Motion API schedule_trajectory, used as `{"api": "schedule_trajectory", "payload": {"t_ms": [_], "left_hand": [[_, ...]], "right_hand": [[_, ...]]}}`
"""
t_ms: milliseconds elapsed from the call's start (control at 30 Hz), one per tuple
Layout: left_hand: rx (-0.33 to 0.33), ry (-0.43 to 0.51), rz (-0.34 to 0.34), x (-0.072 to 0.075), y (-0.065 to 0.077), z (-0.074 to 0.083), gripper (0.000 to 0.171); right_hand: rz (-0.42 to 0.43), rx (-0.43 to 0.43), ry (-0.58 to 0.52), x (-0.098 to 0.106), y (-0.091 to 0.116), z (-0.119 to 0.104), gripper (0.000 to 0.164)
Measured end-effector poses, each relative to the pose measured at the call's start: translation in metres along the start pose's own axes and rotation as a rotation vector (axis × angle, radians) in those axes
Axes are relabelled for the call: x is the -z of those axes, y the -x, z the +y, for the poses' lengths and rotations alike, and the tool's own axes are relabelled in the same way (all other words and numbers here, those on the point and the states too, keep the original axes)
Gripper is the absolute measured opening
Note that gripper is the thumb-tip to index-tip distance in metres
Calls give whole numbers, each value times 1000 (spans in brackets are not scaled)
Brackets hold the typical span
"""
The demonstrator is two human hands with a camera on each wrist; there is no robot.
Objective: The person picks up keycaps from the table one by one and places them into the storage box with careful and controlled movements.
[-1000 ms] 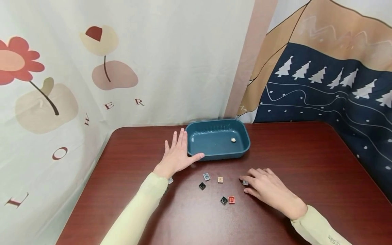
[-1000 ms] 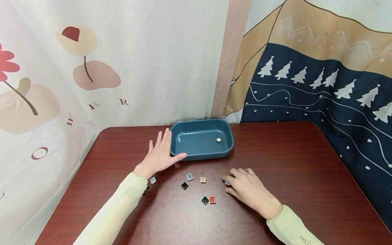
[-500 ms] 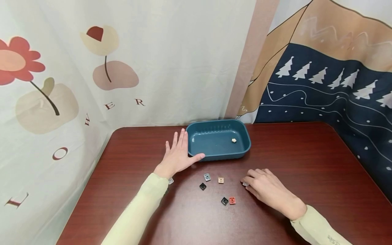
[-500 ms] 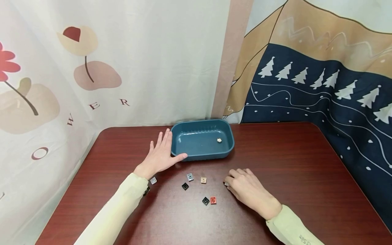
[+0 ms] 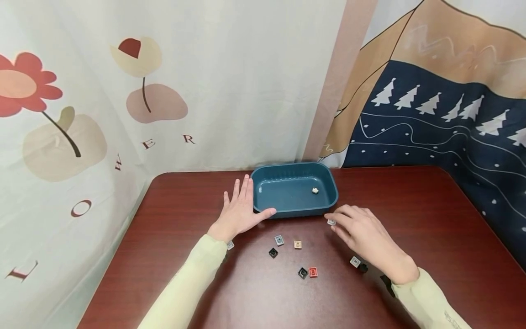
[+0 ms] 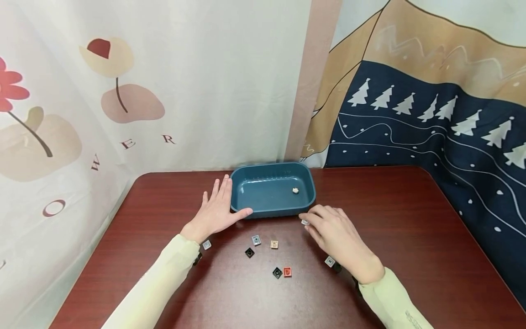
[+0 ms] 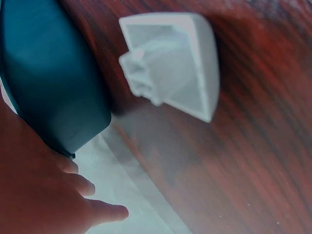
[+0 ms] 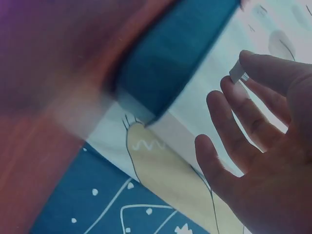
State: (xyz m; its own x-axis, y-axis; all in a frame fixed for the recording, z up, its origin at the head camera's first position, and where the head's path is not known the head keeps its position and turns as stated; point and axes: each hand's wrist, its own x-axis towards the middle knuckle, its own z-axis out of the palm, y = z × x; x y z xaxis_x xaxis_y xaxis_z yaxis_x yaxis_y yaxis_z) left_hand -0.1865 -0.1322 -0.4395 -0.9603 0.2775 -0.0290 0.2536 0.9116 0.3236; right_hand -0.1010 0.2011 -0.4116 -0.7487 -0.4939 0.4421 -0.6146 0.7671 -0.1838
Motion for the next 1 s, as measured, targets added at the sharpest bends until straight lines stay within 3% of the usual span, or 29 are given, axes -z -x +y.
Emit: {"api": "schedule_trajectory", "payload": {"t_ms": [467,1000], "left_hand": [[6,-6,-16,0,0,1,121],[4,-18,-21,2,1,0,124]], "right_hand": [[45,3,-19,7,-53,11,32],[-49,-99,-43,-23,-78,20,28]]}}
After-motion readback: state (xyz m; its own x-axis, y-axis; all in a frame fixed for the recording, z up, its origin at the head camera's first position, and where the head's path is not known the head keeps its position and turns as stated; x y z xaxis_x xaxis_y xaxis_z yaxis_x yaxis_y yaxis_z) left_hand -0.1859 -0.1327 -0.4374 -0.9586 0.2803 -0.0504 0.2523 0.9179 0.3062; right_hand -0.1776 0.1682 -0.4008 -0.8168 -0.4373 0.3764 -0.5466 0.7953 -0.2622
